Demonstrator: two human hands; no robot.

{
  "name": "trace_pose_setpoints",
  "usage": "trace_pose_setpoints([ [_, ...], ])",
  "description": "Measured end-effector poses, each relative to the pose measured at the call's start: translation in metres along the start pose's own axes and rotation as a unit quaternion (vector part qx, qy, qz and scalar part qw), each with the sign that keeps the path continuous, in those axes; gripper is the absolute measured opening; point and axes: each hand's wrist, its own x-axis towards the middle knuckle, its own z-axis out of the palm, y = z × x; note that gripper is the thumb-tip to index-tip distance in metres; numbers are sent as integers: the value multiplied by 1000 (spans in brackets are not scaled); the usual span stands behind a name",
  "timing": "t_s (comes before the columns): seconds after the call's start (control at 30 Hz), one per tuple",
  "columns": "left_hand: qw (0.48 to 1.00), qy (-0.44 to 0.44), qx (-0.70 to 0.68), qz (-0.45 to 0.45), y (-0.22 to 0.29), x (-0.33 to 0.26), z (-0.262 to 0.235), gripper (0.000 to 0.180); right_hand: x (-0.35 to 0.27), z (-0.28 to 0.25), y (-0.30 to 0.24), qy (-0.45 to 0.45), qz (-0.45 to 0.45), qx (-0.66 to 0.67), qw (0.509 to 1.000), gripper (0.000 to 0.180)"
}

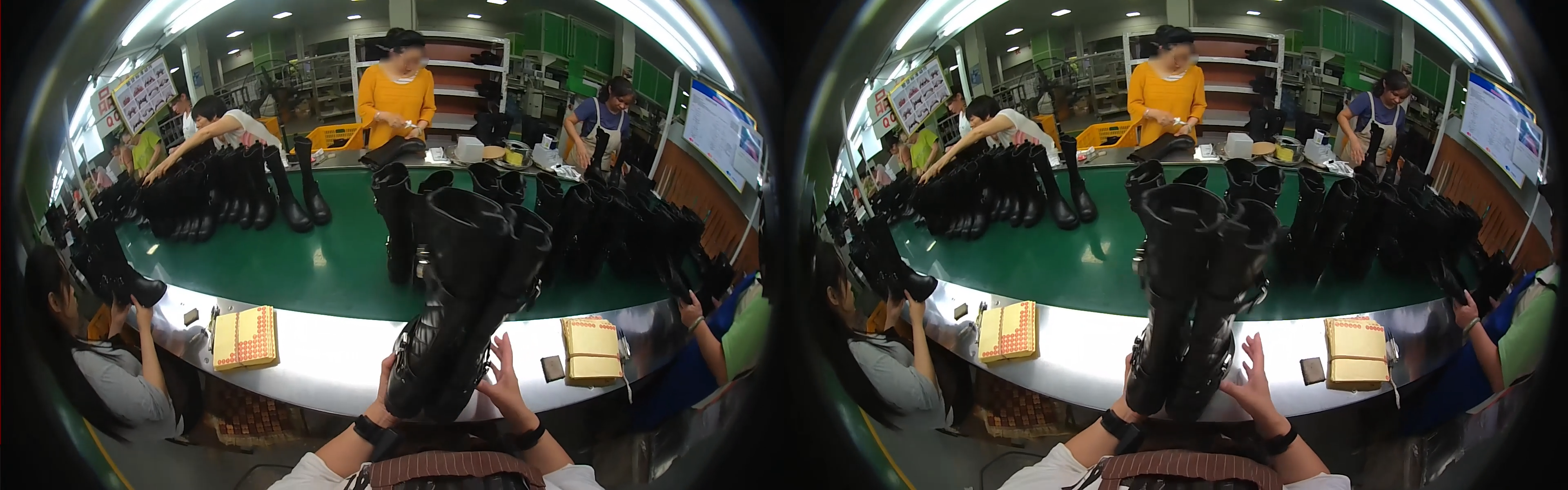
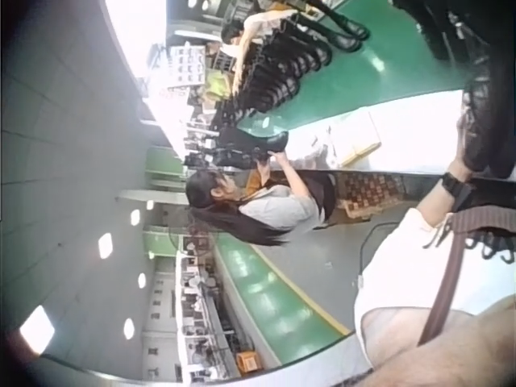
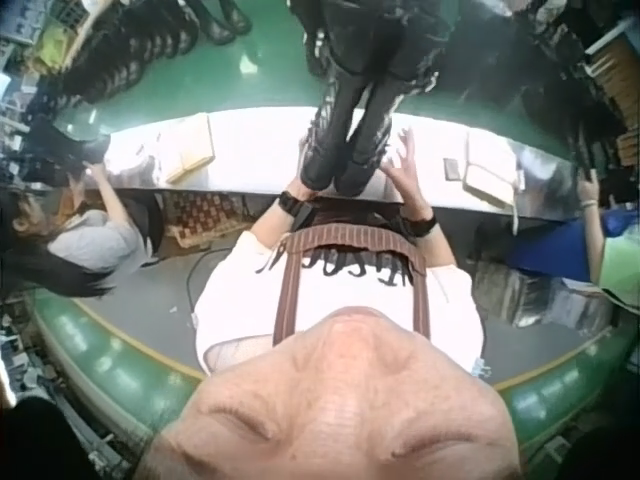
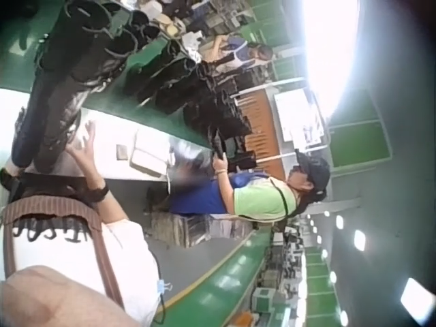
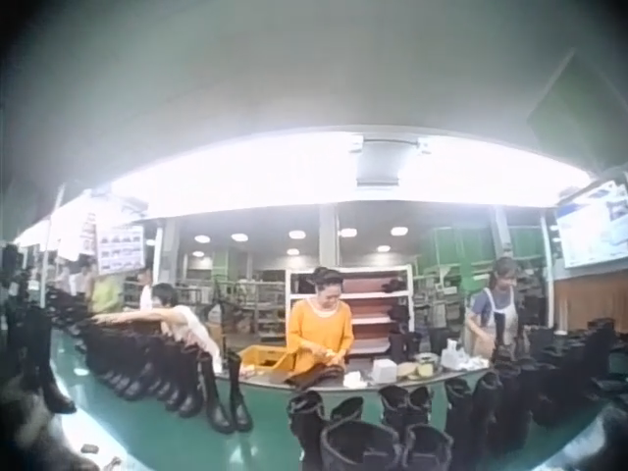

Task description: The recorder is inspecting and cleaning pairs of tall black boots on a factory assembly line.

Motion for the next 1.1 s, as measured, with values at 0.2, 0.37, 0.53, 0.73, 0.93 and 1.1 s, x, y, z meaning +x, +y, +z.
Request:
trace_pose_setpoints([
  [0.2, 999, -11, -31, -21, -4, 0, -1, 54, 2, 0, -3, -95, 176, 128, 971, 117],
  [0.37, 787, 66, 603, 108, -6, 5, 8, 61, 6, 7, -15, -187, 162, 311, 918, 71],
  [0.53, 999, 19, 34, -32, 1, 3, 4, 59, 9, 10, -33, -148, 171, 496, 839, 62],
  [0.73, 986, 60, 153, 35, 0, -1, 23, 64, 1, 3, -50, -83, 173, 518, 833, 60],
  [0.93, 970, 96, 190, 121, 8, 0, 45, 61, 1, -3, -64, 28, 137, 521, 842, 53],
  [1.1, 964, 121, 200, 129, 7, -2, 47, 61, 3, 5, -73, 73, 145, 491, 856, 50],
])
